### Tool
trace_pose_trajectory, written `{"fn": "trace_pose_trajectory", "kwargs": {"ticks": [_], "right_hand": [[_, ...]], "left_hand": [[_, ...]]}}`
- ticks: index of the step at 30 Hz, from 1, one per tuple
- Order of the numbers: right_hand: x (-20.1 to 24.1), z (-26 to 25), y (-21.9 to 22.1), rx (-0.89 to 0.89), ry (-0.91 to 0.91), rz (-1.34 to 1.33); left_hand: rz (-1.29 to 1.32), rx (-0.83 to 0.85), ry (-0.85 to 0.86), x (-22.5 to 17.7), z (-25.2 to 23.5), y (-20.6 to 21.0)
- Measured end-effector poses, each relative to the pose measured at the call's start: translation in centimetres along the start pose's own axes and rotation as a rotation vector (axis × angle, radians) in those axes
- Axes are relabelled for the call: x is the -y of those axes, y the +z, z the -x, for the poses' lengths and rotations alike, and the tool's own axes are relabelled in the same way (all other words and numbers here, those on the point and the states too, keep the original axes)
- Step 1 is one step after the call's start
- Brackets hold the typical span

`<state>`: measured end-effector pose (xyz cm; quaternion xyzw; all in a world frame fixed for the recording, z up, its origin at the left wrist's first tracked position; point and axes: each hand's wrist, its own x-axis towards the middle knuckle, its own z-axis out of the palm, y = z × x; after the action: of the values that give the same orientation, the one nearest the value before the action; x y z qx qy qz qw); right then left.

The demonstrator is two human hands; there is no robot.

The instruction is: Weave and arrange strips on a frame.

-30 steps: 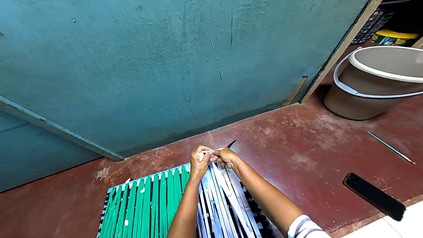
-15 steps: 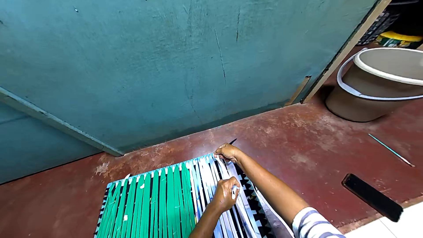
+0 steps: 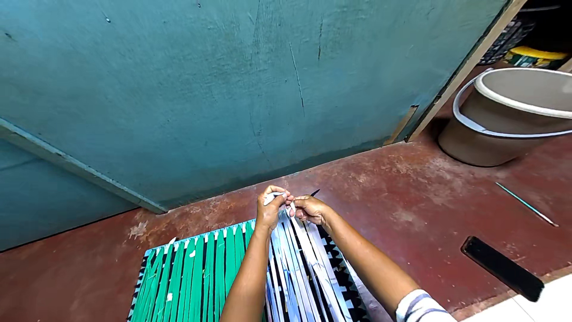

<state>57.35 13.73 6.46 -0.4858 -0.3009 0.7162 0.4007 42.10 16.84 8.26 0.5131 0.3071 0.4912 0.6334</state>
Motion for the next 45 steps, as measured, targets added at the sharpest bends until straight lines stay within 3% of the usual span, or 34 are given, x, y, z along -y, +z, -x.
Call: {"fn": "trace_pose_trajectory", "kwargs": {"ticks": [2,4,7,10,17,23,29,37,45], "right_hand": [[0.0,0.1,0.1,-0.007,-0.027,-0.016],[0.1,0.1,0.3,-0.012,-0.034,-0.013],[0.0,-0.1,0.3,-0.029,-0.011,-0.002],[-0.4,-0.5,0.5,-0.058,0.012,-0.003],[-0.7,-0.6,1.6,-0.105,-0.01,0.021],[-0.9,-0.4,1.8,-0.17,-0.04,0.163],[-1.1,-0.3,2.0,-0.142,-0.041,0.195],[-1.1,-0.4,2.4,-0.111,-0.041,0.199],[-2.2,-0.6,2.4,-0.133,-0.115,0.288]], "left_hand": [[-0.061,-0.05,0.024,0.6,-0.2,-0.7],[-0.285,-0.034,0.12,1.9,0.5,-1.6],[-0.745,0.003,0.352,3.4,2.1,-2.4],[-0.971,-0.092,0.557,4.9,3.3,-2.0],[-0.955,-0.298,0.635,7.0,4.5,-1.0],[-0.988,-0.195,0.517,6.2,5.1,-0.6],[-0.936,-0.223,0.447,6.5,5.3,-1.2],[-1.132,-0.337,0.578,6.2,4.7,-0.3],[-1.012,-0.272,0.531,7.4,6.1,-0.8]]}}
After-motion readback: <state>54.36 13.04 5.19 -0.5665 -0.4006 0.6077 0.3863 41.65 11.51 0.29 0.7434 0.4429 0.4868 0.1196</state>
